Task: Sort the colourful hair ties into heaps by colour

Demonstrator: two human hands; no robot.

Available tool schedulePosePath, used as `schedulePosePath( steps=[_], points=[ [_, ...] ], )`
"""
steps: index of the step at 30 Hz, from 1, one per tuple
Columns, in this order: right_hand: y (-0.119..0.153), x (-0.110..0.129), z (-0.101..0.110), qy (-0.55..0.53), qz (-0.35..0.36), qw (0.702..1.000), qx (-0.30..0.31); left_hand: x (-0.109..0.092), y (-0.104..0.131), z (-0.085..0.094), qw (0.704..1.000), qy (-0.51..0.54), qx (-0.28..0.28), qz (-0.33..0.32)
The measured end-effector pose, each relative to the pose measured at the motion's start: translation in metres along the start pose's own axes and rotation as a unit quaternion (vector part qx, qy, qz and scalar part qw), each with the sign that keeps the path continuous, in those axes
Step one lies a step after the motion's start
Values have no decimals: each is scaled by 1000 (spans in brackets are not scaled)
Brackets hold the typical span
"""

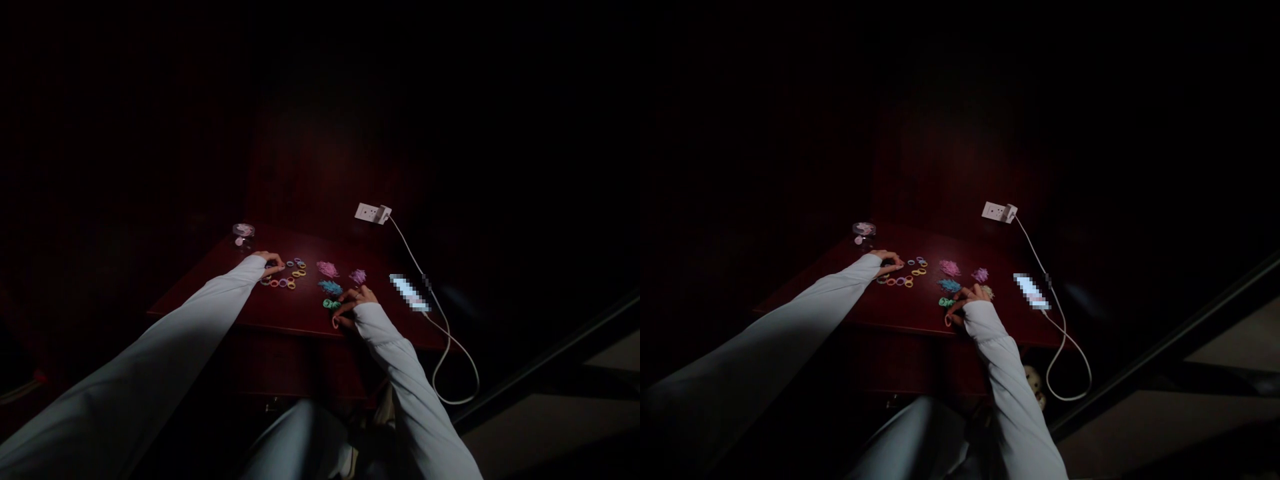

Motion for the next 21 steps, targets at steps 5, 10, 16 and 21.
schedulePosePath(
  steps=[5, 10, 16, 21],
  points=[
    [-3, 7, 1, -2, -3, 1000, -2, -2, 2, 4, 1000, -7, -1, 13],
    [-5, 0, -4, 14, 2, 1000, -8, -7, 3, 7, 1000, -14, -12, 5],
    [-10, -4, 6, 25, -28, 997, -70, -8, 2, 1, 1000, 3, 4, 3],
    [-25, 21, 3, 37, -51, 997, -50, -31, 7, -9, 997, 47, 35, -45]
  ],
)
Point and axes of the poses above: each hand's wrist, its own y-axis away from the middle knuckle, its own z-axis out of the back of the hand, x = y × z, the point moved 10 cm from there along -y, towards the middle knuckle, and after that the axes turned 1 degree about -x, right-handed, at the moved point
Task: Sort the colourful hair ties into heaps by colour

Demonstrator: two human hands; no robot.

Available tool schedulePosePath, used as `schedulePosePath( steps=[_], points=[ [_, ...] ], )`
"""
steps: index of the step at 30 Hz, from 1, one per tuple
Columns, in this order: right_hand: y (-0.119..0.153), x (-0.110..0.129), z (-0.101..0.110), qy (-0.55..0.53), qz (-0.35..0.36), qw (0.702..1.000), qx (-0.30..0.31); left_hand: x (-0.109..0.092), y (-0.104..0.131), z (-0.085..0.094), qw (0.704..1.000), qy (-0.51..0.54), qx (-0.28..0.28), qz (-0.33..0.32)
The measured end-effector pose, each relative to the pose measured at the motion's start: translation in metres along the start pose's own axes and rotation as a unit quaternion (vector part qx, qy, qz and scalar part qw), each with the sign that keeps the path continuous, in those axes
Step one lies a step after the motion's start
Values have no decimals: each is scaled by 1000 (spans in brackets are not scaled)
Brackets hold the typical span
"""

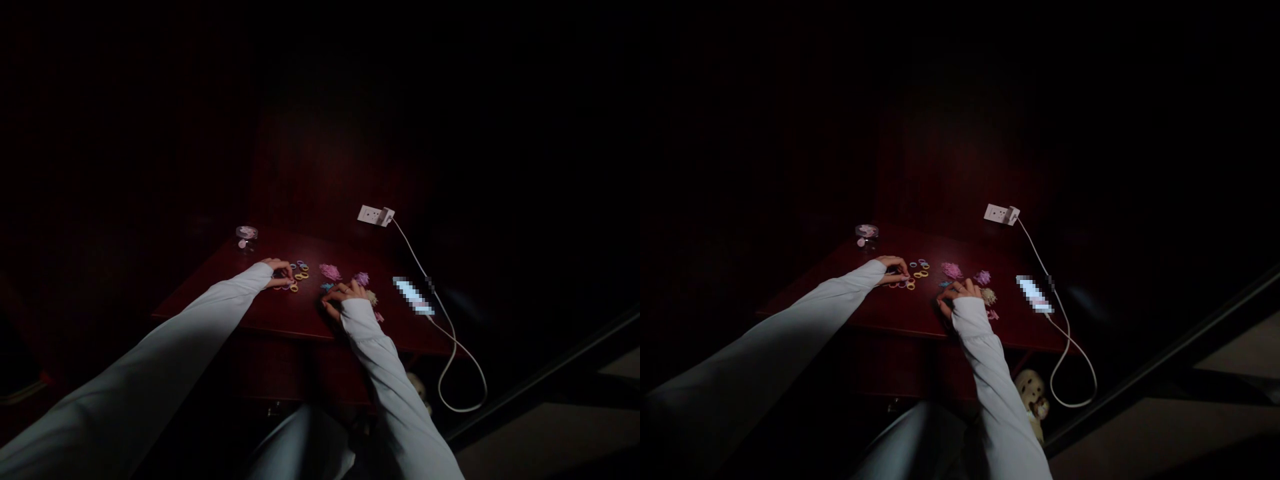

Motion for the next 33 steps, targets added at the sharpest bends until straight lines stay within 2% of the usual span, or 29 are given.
schedulePosePath(
  steps=[3, 7, 13, 17, 23, 33],
  points=[
    [-8, 14, -7, 15, -4, 1000, 3, -20, 5, -13, 997, 12, 61, -46],
    [-19, 28, -20, 25, 12, 1000, -9, -27, 10, -15, 997, -23, 57, -50],
    [-34, 37, -40, 40, 14, 999, -3, -36, 9, -19, 992, 20, 87, -87],
    [-40, 43, -49, 28, 28, 999, 6, -39, 7, -4, 994, 3, 52, -92],
    [-44, 55, -55, 24, 37, 999, 8, -21, 9, 22, 990, -136, -39, -4],
    [-49, 65, -55, 29, 59, 998, -16, -4, 6, 18, 981, -184, -60, 25]
  ],
)
Point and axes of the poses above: each hand's wrist, its own y-axis away from the middle knuckle, its own z-axis out of the back of the hand, x = y × z, the point moved 10 cm from there along -y, towards the middle knuckle, and after that the axes turned 1 degree about -x, right-handed, at the moved point
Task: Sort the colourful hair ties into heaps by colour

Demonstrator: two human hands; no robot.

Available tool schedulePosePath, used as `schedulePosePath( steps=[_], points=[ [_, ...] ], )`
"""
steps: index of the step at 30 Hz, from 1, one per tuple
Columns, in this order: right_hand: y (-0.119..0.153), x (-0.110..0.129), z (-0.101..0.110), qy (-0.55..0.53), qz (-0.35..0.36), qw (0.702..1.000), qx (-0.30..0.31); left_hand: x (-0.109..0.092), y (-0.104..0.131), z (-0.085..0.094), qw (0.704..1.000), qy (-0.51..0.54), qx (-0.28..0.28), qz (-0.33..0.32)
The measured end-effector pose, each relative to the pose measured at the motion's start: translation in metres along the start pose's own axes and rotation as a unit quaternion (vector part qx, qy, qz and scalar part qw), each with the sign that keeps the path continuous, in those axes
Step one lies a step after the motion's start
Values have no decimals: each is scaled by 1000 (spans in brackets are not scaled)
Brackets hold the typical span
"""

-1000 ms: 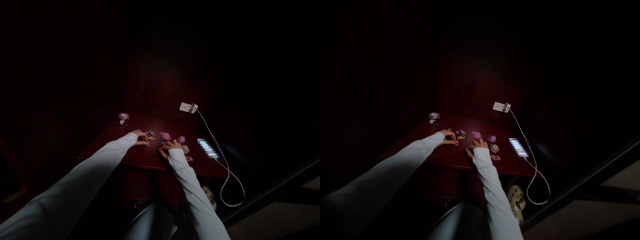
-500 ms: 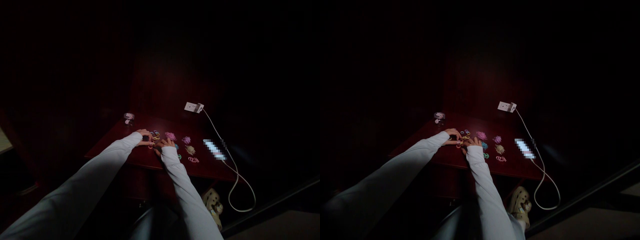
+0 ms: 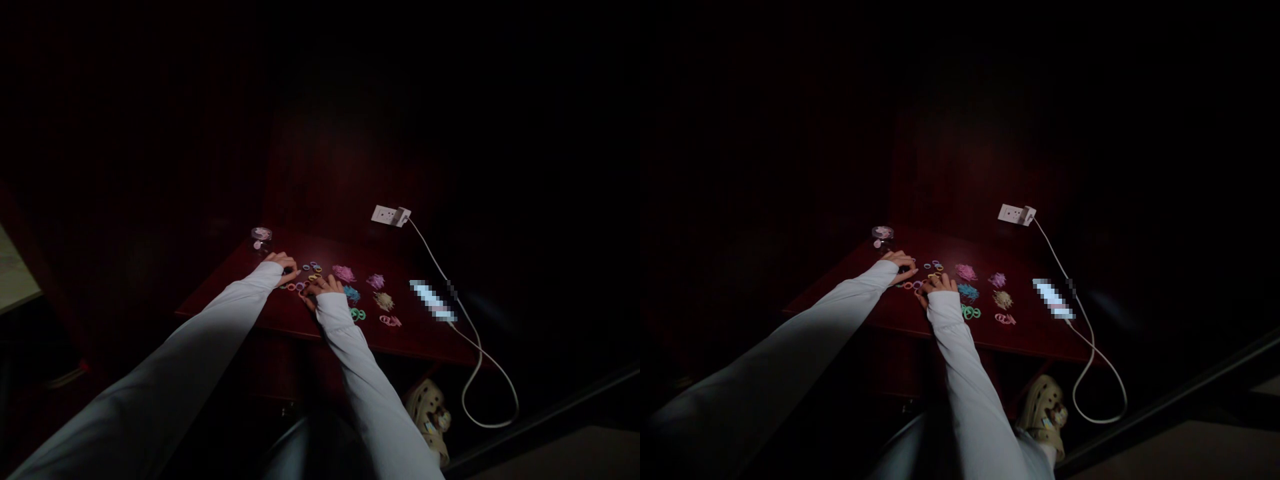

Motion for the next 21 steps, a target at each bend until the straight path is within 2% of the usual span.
schedulePosePath(
  steps=[4, 7, 9, 13, 16, 21],
  points=[
    [0, 1, 0, -6, 16, 1000, 6, 2, 1, -1, 1000, 5, -10, -9],
    [5, -3, 12, -28, 27, 999, -7, 4, 1, -2, 1000, 9, -13, -8],
    [12, -15, 28, -49, 12, 998, -32, 6, 1, -3, 1000, 16, -12, -4],
    [37, -54, 63, -83, -45, 992, -78, 6, 0, -7, 999, 31, 4, -7],
    [58, -73, 73, -87, -46, 994, -49, 6, 0, -7, 999, 33, 4, -10],
    [86, -89, 74, -119, -52, 991, -10, 2, 2, -8, 999, 28, 16, -28]
  ],
)
Point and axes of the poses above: each hand's wrist, its own y-axis away from the middle knuckle, its own z-axis out of the back of the hand, x = y × z, the point moved 10 cm from there along -y, towards the middle knuckle, and after that the axes turned 1 degree about -x, right-handed, at the moved point
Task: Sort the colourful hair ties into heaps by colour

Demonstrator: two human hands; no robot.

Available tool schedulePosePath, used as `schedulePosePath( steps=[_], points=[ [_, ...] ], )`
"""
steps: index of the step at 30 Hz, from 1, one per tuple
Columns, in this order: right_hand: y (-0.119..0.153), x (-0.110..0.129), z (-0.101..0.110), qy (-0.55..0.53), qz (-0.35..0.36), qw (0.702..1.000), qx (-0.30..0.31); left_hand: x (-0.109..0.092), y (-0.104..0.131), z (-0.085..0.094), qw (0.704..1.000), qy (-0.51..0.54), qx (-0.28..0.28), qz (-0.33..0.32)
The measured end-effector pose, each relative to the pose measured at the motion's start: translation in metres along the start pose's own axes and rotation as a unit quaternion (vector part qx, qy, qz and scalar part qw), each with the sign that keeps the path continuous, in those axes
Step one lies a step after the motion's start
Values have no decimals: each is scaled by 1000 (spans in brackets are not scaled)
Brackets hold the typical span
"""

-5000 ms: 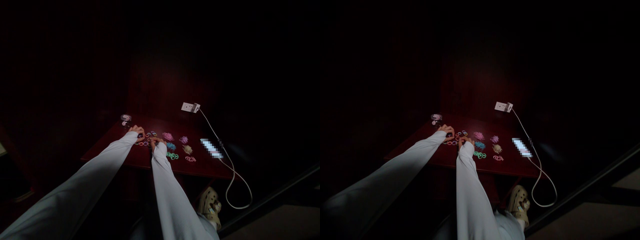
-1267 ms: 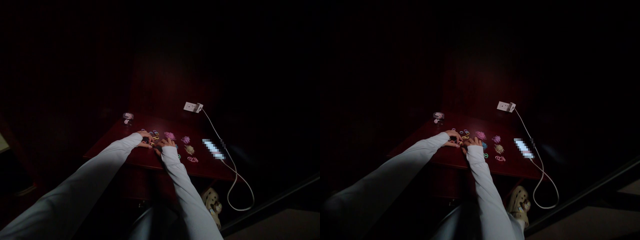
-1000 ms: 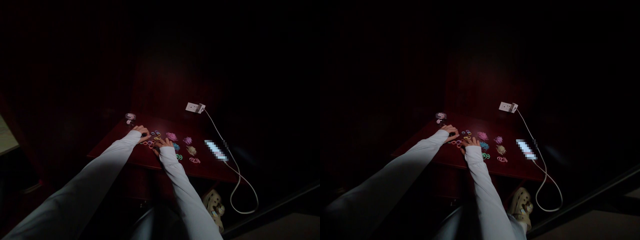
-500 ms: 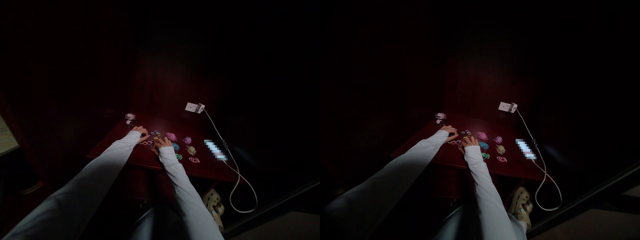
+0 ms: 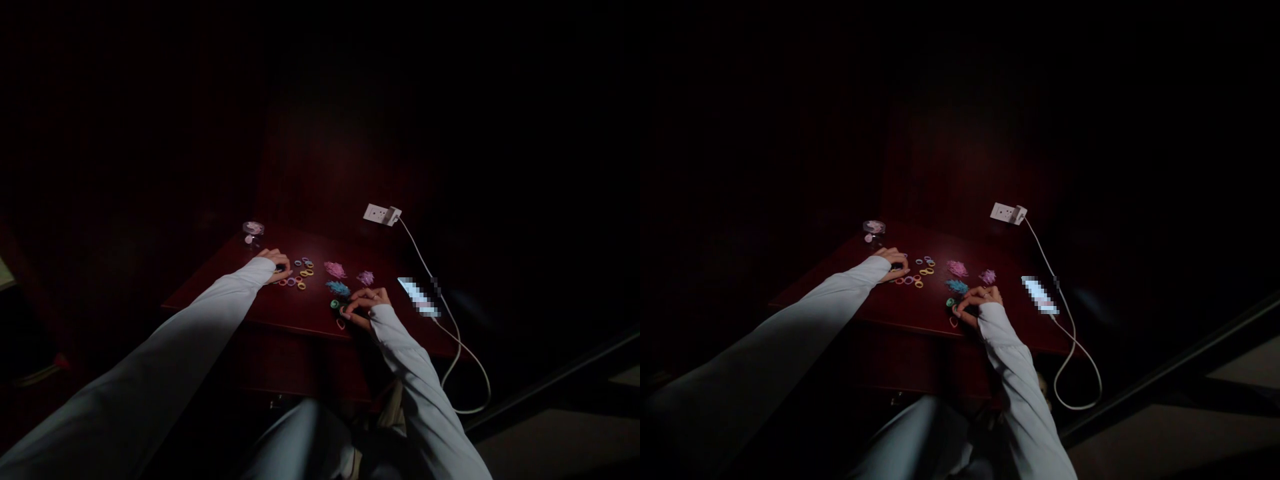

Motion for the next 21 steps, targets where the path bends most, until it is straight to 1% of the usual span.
schedulePosePath(
  steps=[3, 7, 10, 15, 21],
  points=[
    [10, -2, -3, -20, 8, 1000, 16, -1, 0, 1, 1000, -6, 0, 2],
    [16, -4, -3, -14, 4, 1000, 15, 0, 0, 0, 1000, -16, 13, 15],
    [16, -4, -4, -15, 3, 1000, 23, 2, 0, -2, 999, -13, 20, 21],
    [15, -4, -8, -17, 1, 999, 44, 3, 0, -3, 1000, -6, 17, 14],
    [16, -6, -10, -11, 2, 999, 42, -1, 3, -1, 1000, -21, 9, -5]
  ],
)
Point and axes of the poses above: each hand's wrist, its own y-axis away from the middle knuckle, its own z-axis out of the back of the hand, x = y × z, the point moved 10 cm from there along -y, towards the middle knuckle, and after that the axes turned 1 degree about -x, right-handed, at the moved point
